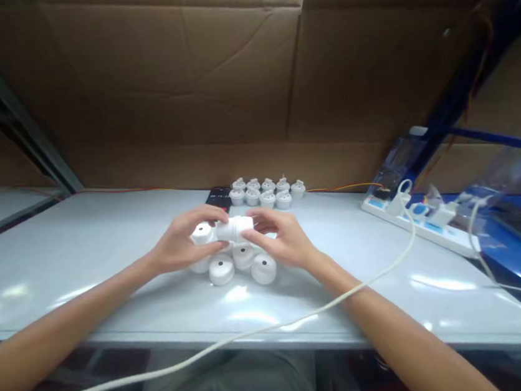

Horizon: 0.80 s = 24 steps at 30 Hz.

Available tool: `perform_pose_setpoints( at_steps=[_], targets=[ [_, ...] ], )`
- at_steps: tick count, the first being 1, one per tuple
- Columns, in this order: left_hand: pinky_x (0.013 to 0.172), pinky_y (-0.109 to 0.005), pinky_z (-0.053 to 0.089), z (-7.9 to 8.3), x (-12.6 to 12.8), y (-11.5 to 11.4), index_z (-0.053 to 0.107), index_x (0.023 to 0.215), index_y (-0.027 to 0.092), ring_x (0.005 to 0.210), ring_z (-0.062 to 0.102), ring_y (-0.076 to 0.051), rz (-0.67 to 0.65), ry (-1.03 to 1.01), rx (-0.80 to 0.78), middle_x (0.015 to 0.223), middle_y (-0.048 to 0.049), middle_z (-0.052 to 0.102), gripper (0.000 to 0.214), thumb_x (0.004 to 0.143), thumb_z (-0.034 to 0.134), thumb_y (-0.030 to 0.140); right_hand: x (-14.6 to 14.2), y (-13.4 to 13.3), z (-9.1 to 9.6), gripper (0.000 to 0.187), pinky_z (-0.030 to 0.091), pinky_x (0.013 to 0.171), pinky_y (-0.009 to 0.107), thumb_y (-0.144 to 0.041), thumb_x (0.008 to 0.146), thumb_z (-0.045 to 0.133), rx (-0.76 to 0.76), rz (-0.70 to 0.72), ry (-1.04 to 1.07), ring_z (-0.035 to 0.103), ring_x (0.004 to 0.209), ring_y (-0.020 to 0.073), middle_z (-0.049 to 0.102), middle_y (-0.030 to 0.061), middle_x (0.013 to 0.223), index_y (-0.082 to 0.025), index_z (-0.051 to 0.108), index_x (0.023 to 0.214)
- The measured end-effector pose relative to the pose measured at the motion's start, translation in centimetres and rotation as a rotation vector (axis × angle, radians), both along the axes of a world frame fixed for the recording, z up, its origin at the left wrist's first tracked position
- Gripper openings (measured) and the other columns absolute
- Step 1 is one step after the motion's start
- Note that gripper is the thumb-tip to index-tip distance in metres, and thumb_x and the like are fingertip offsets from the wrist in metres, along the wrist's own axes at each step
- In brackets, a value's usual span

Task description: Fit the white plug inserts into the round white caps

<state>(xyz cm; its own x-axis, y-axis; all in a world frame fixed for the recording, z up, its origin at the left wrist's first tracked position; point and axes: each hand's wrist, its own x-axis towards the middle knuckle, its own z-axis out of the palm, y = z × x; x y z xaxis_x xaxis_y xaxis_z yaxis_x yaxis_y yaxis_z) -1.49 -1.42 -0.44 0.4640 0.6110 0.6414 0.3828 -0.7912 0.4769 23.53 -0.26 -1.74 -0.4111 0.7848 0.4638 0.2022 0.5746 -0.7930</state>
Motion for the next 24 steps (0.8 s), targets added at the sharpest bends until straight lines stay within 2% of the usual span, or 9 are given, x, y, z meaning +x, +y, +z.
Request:
perform_pose_setpoints(
  at_steps=[2, 4, 7, 10, 12, 15, 18, 22, 24],
  targets=[
    [0.095, -0.034, 0.052, 0.08, 0.22, -0.17, 0.068, 0.106, 0.019, 0.108, 0.066, -0.022, -0.023, -0.016, 0.045, 0.114, -0.0091, 0.072, 0.025, 0.082, 0.074, 0.023, 0.11, 0.11, -0.01, 0.054, 0.063, 0.072, 0.038, -0.055, 0.089, 0.070, -0.066, 0.017, -0.013, 0.074, 0.074, 0.0213, 0.076, 0.0058, 0.089, -0.021, 0.061, 0.129],
    [0.092, -0.033, 0.053, 0.01, 0.37, -0.21, 0.069, 0.105, 0.018, 0.107, 0.066, -0.022, -0.022, -0.051, 0.043, 0.113, -0.0093, 0.072, 0.025, 0.082, 0.076, 0.024, 0.25, 0.22, 0.03, 0.064, 0.062, 0.073, 0.037, -0.056, 0.091, 0.068, -0.086, 0.054, -0.030, 0.074, 0.075, 0.0211, 0.075, 0.0048, 0.088, -0.022, 0.051, 0.142],
    [0.082, -0.029, 0.054, -0.26, 0.43, -0.08, 0.069, 0.109, 0.018, 0.094, 0.067, -0.019, 0.019, -0.119, -0.032, 0.108, -0.0077, 0.073, 0.035, 0.079, 0.081, 0.030, 0.33, 0.26, 0.11, 0.078, 0.061, 0.086, 0.040, -0.050, 0.083, 0.078, 0.009, 0.074, -0.035, 0.073, 0.096, 0.0241, 0.073, 0.0098, 0.114, -0.026, 0.042, 0.149],
    [0.078, -0.028, 0.055, -0.44, 0.46, 0.04, 0.069, 0.110, 0.017, 0.084, 0.066, -0.016, 0.025, -0.173, -0.162, 0.104, -0.0065, 0.074, 0.040, 0.078, 0.082, 0.036, 0.23, 0.13, 0.18, 0.070, 0.060, 0.091, 0.041, -0.043, 0.081, 0.081, 0.142, 0.057, -0.038, 0.070, 0.104, 0.0251, 0.064, 0.0122, 0.130, -0.028, 0.049, 0.142],
    [0.078, -0.028, 0.056, -0.48, 0.51, 0.07, 0.069, 0.109, 0.017, 0.083, 0.066, -0.016, 0.008, -0.193, -0.231, 0.102, -0.0064, 0.074, 0.040, 0.078, 0.082, 0.038, 0.19, 0.03, 0.18, 0.060, 0.060, 0.090, 0.041, -0.040, 0.084, 0.078, 0.168, 0.061, -0.048, 0.070, 0.100, 0.0238, 0.064, 0.0113, 0.127, -0.027, 0.053, 0.137],
    [0.079, -0.028, 0.057, -0.56, 0.51, 0.11, 0.070, 0.110, 0.017, 0.083, 0.067, -0.016, -0.001, -0.186, -0.251, 0.103, -0.0063, 0.074, 0.041, 0.078, 0.082, 0.040, 0.27, 0.01, 0.06, 0.063, 0.061, 0.085, 0.040, -0.040, 0.083, 0.079, 0.109, 0.043, -0.041, 0.071, 0.090, 0.0221, 0.067, 0.0090, 0.117, -0.027, 0.051, 0.138],
    [0.081, -0.030, 0.056, -0.68, 0.35, 0.15, 0.070, 0.111, 0.017, 0.085, 0.066, -0.017, 0.013, -0.137, -0.189, 0.107, -0.0075, 0.074, 0.042, 0.078, 0.082, 0.039, 0.41, 0.13, -0.06, 0.069, 0.061, 0.079, 0.038, -0.045, 0.082, 0.080, 0.017, 0.013, -0.031, 0.071, 0.084, 0.0212, 0.069, 0.0065, 0.106, -0.027, 0.047, 0.140],
    [0.085, -0.032, 0.054, -0.55, 0.23, 0.00, 0.070, 0.111, 0.018, 0.092, 0.067, -0.019, 0.002, -0.089, -0.102, 0.110, -0.0083, 0.075, 0.038, 0.078, 0.082, 0.033, 0.43, 0.18, 0.05, 0.060, 0.058, 0.074, 0.035, -0.050, 0.088, 0.072, -0.064, 0.022, -0.044, 0.070, 0.078, 0.0213, 0.070, 0.0025, 0.086, -0.023, 0.049, 0.137],
    [0.086, -0.031, 0.054, -0.43, 0.30, -0.11, 0.070, 0.109, 0.018, 0.096, 0.067, -0.020, -0.012, -0.101, -0.094, 0.111, -0.0082, 0.075, 0.036, 0.078, 0.082, 0.033, 0.37, 0.12, 0.14, 0.056, 0.057, 0.070, 0.034, -0.051, 0.092, 0.066, -0.067, 0.031, -0.066, 0.069, 0.077, 0.0214, 0.070, 0.0029, 0.085, -0.022, 0.050, 0.136]
  ],
)
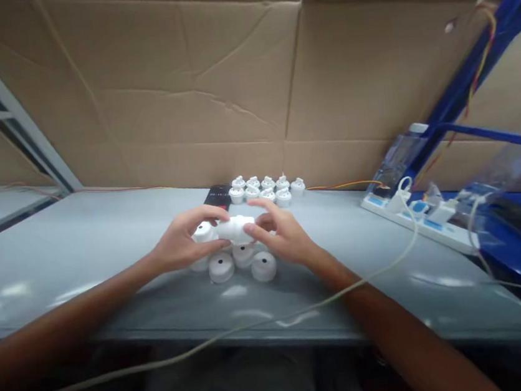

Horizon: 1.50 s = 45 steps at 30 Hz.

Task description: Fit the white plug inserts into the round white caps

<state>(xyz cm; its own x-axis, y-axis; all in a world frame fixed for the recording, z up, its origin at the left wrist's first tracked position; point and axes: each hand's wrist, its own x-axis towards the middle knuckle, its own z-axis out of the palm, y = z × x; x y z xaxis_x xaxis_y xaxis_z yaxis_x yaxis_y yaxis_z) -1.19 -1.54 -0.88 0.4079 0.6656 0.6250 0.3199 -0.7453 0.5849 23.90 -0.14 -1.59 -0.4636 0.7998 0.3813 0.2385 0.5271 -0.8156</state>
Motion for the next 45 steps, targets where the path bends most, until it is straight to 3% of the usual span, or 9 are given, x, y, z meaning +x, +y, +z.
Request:
perform_pose_setpoints(
  at_steps=[6, 10, 16, 29, 34, 37, 41, 43, 45],
  targets=[
    [0.078, -0.030, 0.056, -0.1, 0.3, 0.2, 0.070, 0.106, 0.016, 0.081, 0.066, -0.016, 0.004, -0.085, -0.151, 0.100, -0.0067, 0.075, 0.041, 0.076, 0.084, 0.041, -0.2, -0.3, 0.1, 0.055, 0.059, 0.079, 0.037, -0.040, 0.082, 0.078, 0.173, 0.030, -0.021, 0.069, 0.088, 0.0211, 0.064, 0.0094, 0.123, -0.025, 0.054, 0.129],
    [0.077, -0.029, 0.056, -0.2, 0.1, 0.4, 0.071, 0.107, 0.016, 0.081, 0.067, -0.016, -0.005, -0.071, -0.154, 0.100, -0.0066, 0.075, 0.041, 0.076, 0.084, 0.041, -0.1, -0.3, 0.1, 0.042, 0.058, 0.079, 0.038, -0.039, 0.084, 0.076, 0.141, 0.005, -0.028, 0.068, 0.084, 0.0206, 0.067, 0.0084, 0.116, -0.024, 0.058, 0.119],
    [0.081, -0.031, 0.054, -0.1, -0.1, 0.3, 0.071, 0.109, 0.016, 0.087, 0.067, -0.018, 0.025, 0.016, -0.031, 0.108, -0.0085, 0.075, 0.039, 0.078, 0.083, 0.037, 0.0, 0.1, -0.1, 0.043, 0.055, 0.075, 0.034, -0.047, 0.087, 0.073, 0.082, 0.000, -0.015, 0.067, 0.078, 0.0188, 0.069, 0.0024, 0.091, -0.023, 0.058, 0.120],
    [0.088, -0.033, 0.056, -0.1, 0.3, 0.0, 0.066, 0.103, 0.018, 0.102, 0.071, -0.022, 0.025, 0.033, 0.231, 0.111, -0.0092, 0.076, 0.027, 0.083, 0.080, 0.029, -0.1, 0.1, 0.3, 0.040, 0.052, 0.064, 0.032, -0.051, 0.088, 0.072, -0.087, 0.044, 0.083, 0.064, 0.066, 0.0163, 0.066, -0.0003, 0.081, -0.023, 0.060, 0.112],
    [0.086, -0.032, 0.056, -0.1, 0.2, 0.1, 0.064, 0.108, 0.018, 0.101, 0.070, -0.021, 0.025, 0.124, 0.298, 0.109, -0.0080, 0.074, 0.028, 0.085, 0.076, 0.028, -0.3, 0.4, -0.1, 0.040, 0.056, 0.074, 0.037, -0.051, 0.087, 0.074, -0.064, 0.023, 0.118, 0.068, 0.081, 0.0212, 0.071, 0.0035, 0.094, -0.027, 0.060, 0.115],
    [0.082, -0.030, 0.055, -0.2, 0.0, 0.2, 0.064, 0.108, 0.018, 0.102, 0.069, -0.020, 0.043, 0.165, 0.315, 0.108, -0.0083, 0.073, 0.023, 0.088, 0.072, 0.026, 0.5, 1.7, 0.3, 0.041, 0.056, 0.080, 0.038, -0.050, 0.081, 0.079, 0.024, -0.121, 0.203, 0.069, 0.088, 0.0221, 0.071, 0.0041, 0.097, -0.026, 0.062, 0.110],
    [0.082, -0.029, 0.054, -0.3, -0.3, 0.4, 0.065, 0.101, 0.018, 0.095, 0.069, -0.018, 0.091, 0.170, 0.313, 0.104, -0.0066, 0.072, 0.012, 0.091, 0.067, 0.024, 4.1, 5.1, 0.8, 0.040, 0.055, 0.078, 0.037, -0.048, 0.072, 0.082, 0.238, -0.532, 0.302, 0.066, 0.085, 0.0217, 0.072, 0.0042, 0.095, -0.023, 0.066, 0.098],
    [0.082, -0.029, 0.054, -0.2, -0.5, 0.5, 0.065, 0.098, 0.018, 0.093, 0.069, -0.018, 0.099, 0.173, 0.313, 0.102, -0.0061, 0.071, 0.009, 0.091, 0.066, 0.022, 6.8, 7.1, 0.4, 0.038, 0.054, 0.079, 0.039, -0.049, 0.072, 0.079, 0.312, -0.764, 0.237, 0.065, 0.084, 0.0227, 0.072, 0.0047, 0.094, -0.022, 0.068, 0.097],
    [0.081, -0.029, 0.053, -0.2, -0.6, 0.5, 0.065, 0.097, 0.017, 0.092, 0.069, -0.018, 0.098, 0.176, 0.316, 0.098, -0.0059, 0.071, 0.007, 0.091, 0.064, 0.021, 9.4, 8.9, -0.8, 0.040, 0.053, 0.079, 0.042, -0.049, 0.071, 0.076, 0.303, -0.894, 0.098, 0.065, 0.082, 0.0252, 0.074, 0.0071, 0.092, -0.020, 0.072, 0.097]
  ],
)
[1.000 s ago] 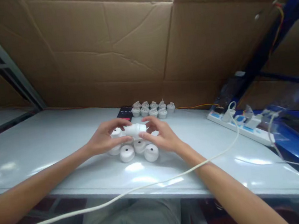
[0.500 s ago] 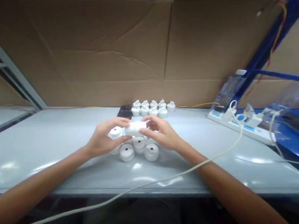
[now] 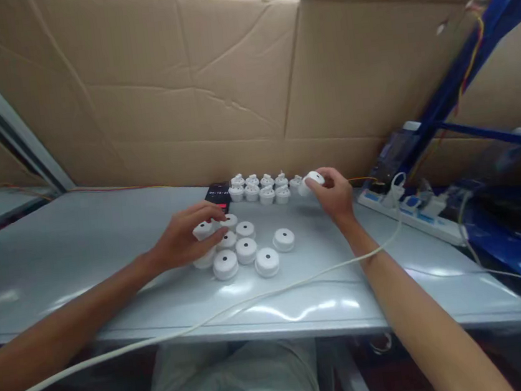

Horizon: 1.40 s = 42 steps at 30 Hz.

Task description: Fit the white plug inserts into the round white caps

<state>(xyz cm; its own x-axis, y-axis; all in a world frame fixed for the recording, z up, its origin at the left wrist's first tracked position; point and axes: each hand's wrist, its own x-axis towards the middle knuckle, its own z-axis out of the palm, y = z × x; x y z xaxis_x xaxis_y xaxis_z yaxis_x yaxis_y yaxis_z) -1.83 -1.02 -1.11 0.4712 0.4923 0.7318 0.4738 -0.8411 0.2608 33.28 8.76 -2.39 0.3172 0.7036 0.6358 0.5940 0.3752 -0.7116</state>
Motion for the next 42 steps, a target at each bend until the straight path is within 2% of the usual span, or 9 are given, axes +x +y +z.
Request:
perform_pose_setpoints(
  at_steps=[3, 11, 21, 26, 29, 32, 35, 39, 42],
  targets=[
    [0.075, -0.027, 0.051, -0.1, -0.1, 0.0, 0.065, 0.091, 0.018, 0.081, 0.067, -0.016, 0.004, 0.031, -0.013, 0.088, -0.0030, 0.071, 0.003, 0.091, 0.063, 0.020, 3.0, 2.2, -2.1, 0.041, 0.051, 0.086, 0.047, -0.053, 0.072, 0.073, -0.161, -0.090, -0.207, 0.066, 0.086, 0.0309, 0.076, 0.0123, 0.090, -0.019, 0.076, 0.095],
    [0.061, -0.020, 0.044, -0.6, -0.2, 0.2, 0.066, 0.083, 0.018, 0.060, 0.060, -0.009, -0.011, 0.066, -0.099, 0.067, 0.0034, 0.066, 0.005, 0.087, 0.062, 0.018, 4.6, 6.7, -3.7, 0.046, 0.049, 0.087, 0.045, -0.054, 0.074, 0.070, -0.184, -0.132, -0.248, 0.066, 0.090, 0.0304, 0.073, 0.0151, 0.098, -0.019, 0.065, 0.103],
    [0.060, -0.019, 0.043, -0.5, -0.2, 0.3, 0.067, 0.084, 0.018, 0.057, 0.058, -0.008, 0.013, 0.098, -0.111, 0.064, 0.0044, 0.064, 0.006, 0.088, 0.062, 0.020, 4.4, 7.2, -5.0, 0.046, 0.051, 0.082, 0.043, -0.053, 0.070, 0.072, -0.121, -0.140, -0.202, 0.064, 0.083, 0.0256, 0.068, 0.0102, 0.094, -0.025, 0.047, 0.098],
    [0.059, -0.019, 0.043, -0.6, -0.2, 0.4, 0.066, 0.082, 0.018, 0.056, 0.058, -0.008, 0.030, 0.111, -0.129, 0.063, 0.0044, 0.064, 0.009, 0.088, 0.062, 0.022, 3.6, 6.8, -4.2, 0.035, 0.049, 0.090, 0.046, -0.045, 0.074, 0.068, 0.005, -0.150, -0.252, 0.061, 0.092, 0.0276, 0.067, 0.0140, 0.101, -0.023, 0.051, 0.095],
    [0.059, -0.019, 0.043, -0.5, -0.2, 0.4, 0.066, 0.082, 0.018, 0.056, 0.058, -0.008, 0.039, 0.120, -0.135, 0.063, 0.0046, 0.064, 0.008, 0.088, 0.062, 0.022, 2.3, 6.1, -3.2, 0.022, 0.051, 0.088, 0.044, -0.036, 0.079, 0.059, 0.084, -0.112, -0.301, 0.062, 0.092, 0.0261, 0.067, 0.0112, 0.101, -0.022, 0.055, 0.095],
    [0.060, -0.019, 0.044, -0.5, -0.2, 0.4, 0.067, 0.083, 0.019, 0.057, 0.058, -0.008, 0.031, 0.128, -0.134, 0.064, 0.0047, 0.065, 0.008, 0.089, 0.062, 0.023, 0.2, 5.0, -1.9, 0.013, 0.052, 0.075, 0.038, -0.031, 0.079, 0.059, 0.079, 0.018, -0.379, 0.062, 0.073, 0.0210, 0.068, 0.0061, 0.089, -0.022, 0.060, 0.089],
    [0.061, -0.020, 0.044, -0.4, -0.2, 0.4, 0.066, 0.082, 0.018, 0.060, 0.060, -0.009, 0.021, 0.124, -0.128, 0.067, 0.0031, 0.067, 0.010, 0.089, 0.061, 0.022, -2.4, 3.5, -0.5, 0.013, 0.049, 0.071, 0.036, -0.033, 0.082, 0.061, 0.021, 0.292, -0.541, 0.061, 0.069, 0.0202, 0.071, 0.0060, 0.087, -0.022, 0.065, 0.087],
    [0.064, -0.022, 0.045, -0.4, -0.3, 0.4, 0.066, 0.083, 0.018, 0.065, 0.062, -0.011, 0.038, 0.141, -0.141, 0.072, 0.0008, 0.068, 0.011, 0.090, 0.060, 0.023, -5.0, 1.2, 0.9, 0.014, 0.049, 0.079, 0.038, -0.034, 0.082, 0.064, 0.016, 0.415, -0.636, 0.063, 0.083, 0.0239, 0.070, 0.0070, 0.093, -0.023, 0.068, 0.091],
    [0.067, -0.023, 0.046, -0.4, -0.3, 0.4, 0.066, 0.083, 0.018, 0.069, 0.063, -0.013, 0.045, 0.144, -0.163, 0.075, -0.0006, 0.069, 0.011, 0.090, 0.059, 0.023, -5.5, -1.1, 1.7, 0.017, 0.048, 0.076, 0.038, -0.038, 0.081, 0.068, -0.062, 0.451, -0.638, 0.062, 0.079, 0.0237, 0.069, 0.0062, 0.086, -0.022, 0.068, 0.087]
  ],
)
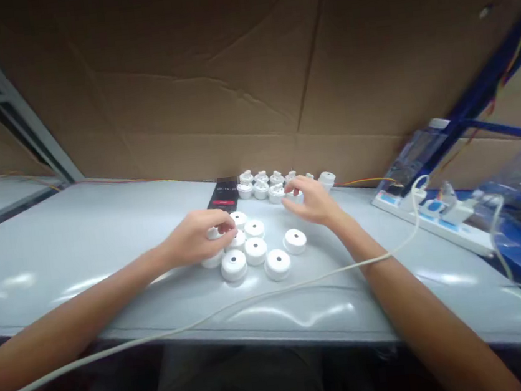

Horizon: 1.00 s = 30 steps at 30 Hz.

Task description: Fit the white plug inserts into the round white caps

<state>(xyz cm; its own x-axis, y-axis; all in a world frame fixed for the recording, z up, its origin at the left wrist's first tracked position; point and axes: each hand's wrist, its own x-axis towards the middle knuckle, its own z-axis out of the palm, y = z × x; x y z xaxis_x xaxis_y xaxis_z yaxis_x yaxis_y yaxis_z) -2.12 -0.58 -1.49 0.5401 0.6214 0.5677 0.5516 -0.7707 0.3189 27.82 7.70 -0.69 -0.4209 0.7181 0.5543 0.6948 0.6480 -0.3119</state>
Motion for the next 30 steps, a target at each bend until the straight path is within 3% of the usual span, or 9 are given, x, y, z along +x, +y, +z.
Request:
perform_pose_setpoints(
  at_steps=[5, 8, 11, 15, 17, 22, 27, 30],
  targets=[
    [0.071, -0.025, 0.046, -0.1, 0.0, 0.1, 0.067, 0.084, 0.017, 0.076, 0.065, -0.015, -0.008, 0.034, -0.020, 0.083, -0.0029, 0.071, 0.011, 0.090, 0.059, 0.022, 1.3, -3.4, 1.1, 0.038, 0.052, 0.070, 0.033, -0.051, 0.075, 0.078, -0.586, 0.239, -0.153, 0.066, 0.082, 0.0226, 0.075, 0.0046, 0.099, -0.025, 0.074, 0.103],
    [0.071, -0.025, 0.046, -0.4, 0.1, 0.2, 0.068, 0.084, 0.017, 0.076, 0.065, -0.015, -0.008, 0.045, -0.061, 0.085, -0.0031, 0.071, 0.011, 0.090, 0.060, 0.023, 2.3, -3.8, 1.2, 0.043, 0.054, 0.064, 0.032, -0.049, 0.068, 0.082, -0.721, 0.269, -0.201, 0.066, 0.074, 0.0219, 0.075, 0.0035, 0.088, -0.025, 0.076, 0.103],
    [0.071, -0.025, 0.046, -0.6, 0.2, 0.3, 0.068, 0.083, 0.017, 0.077, 0.064, -0.015, 0.005, 0.035, -0.091, 0.084, -0.0028, 0.070, 0.012, 0.090, 0.061, 0.024, 3.1, -3.1, 1.0, 0.038, 0.052, 0.062, 0.032, -0.045, 0.070, 0.079, -0.584, 0.119, -0.116, 0.066, 0.071, 0.0217, 0.073, 0.0029, 0.079, -0.023, 0.077, 0.101],
    [0.070, -0.025, 0.045, -0.7, 0.3, 0.4, 0.067, 0.083, 0.017, 0.075, 0.062, -0.014, -0.009, 0.025, -0.100, 0.082, -0.0021, 0.069, 0.012, 0.090, 0.060, 0.023, 3.7, -0.9, 0.8, 0.038, 0.053, 0.070, 0.035, -0.041, 0.073, 0.074, -0.226, -0.111, 0.181, 0.067, 0.080, 0.0240, 0.075, 0.0070, 0.096, -0.021, 0.076, 0.105],
    [0.070, -0.025, 0.045, -0.6, 0.2, 0.4, 0.067, 0.082, 0.017, 0.075, 0.062, -0.014, -0.011, 0.031, -0.098, 0.081, -0.0020, 0.069, 0.012, 0.089, 0.061, 0.024, 3.7, 0.7, 0.7, 0.037, 0.054, 0.077, 0.038, -0.039, 0.074, 0.071, -0.134, -0.156, 0.284, 0.068, 0.089, 0.0258, 0.076, 0.0085, 0.104, -0.021, 0.076, 0.107],
    [0.069, -0.025, 0.045, -0.3, 0.1, 0.3, 0.067, 0.081, 0.018, 0.074, 0.063, -0.014, 0.012, 0.021, -0.087, 0.080, -0.0022, 0.070, 0.012, 0.089, 0.061, 0.024, 3.1, 4.7, -0.4, 0.032, 0.052, 0.094, 0.046, -0.039, 0.079, 0.062, -0.130, -0.173, 0.328, 0.067, 0.101, 0.0287, 0.075, 0.0118, 0.110, -0.020, 0.074, 0.101],
    [0.069, -0.025, 0.045, -0.3, 0.0, 0.3, 0.067, 0.081, 0.018, 0.073, 0.063, -0.014, -0.004, 0.031, -0.081, 0.080, -0.0024, 0.070, 0.012, 0.089, 0.060, 0.024, 1.6, 6.5, -1.9, 0.035, 0.057, 0.085, 0.041, -0.052, 0.088, 0.045, -0.177, -0.206, 0.577, 0.067, 0.097, 0.0269, 0.072, 0.0084, 0.098, -0.023, 0.065, 0.092],
    [0.069, -0.025, 0.046, -0.3, 0.0, 0.3, 0.067, 0.081, 0.018, 0.072, 0.063, -0.014, -0.015, 0.041, -0.081, 0.080, -0.0025, 0.069, 0.014, 0.090, 0.060, 0.025, 0.3, 7.2, -2.4, 0.041, 0.058, 0.081, 0.040, -0.060, 0.090, 0.040, -0.159, -0.195, 0.606, 0.068, 0.093, 0.0256, 0.069, 0.0076, 0.096, -0.024, 0.059, 0.089]
  ],
)
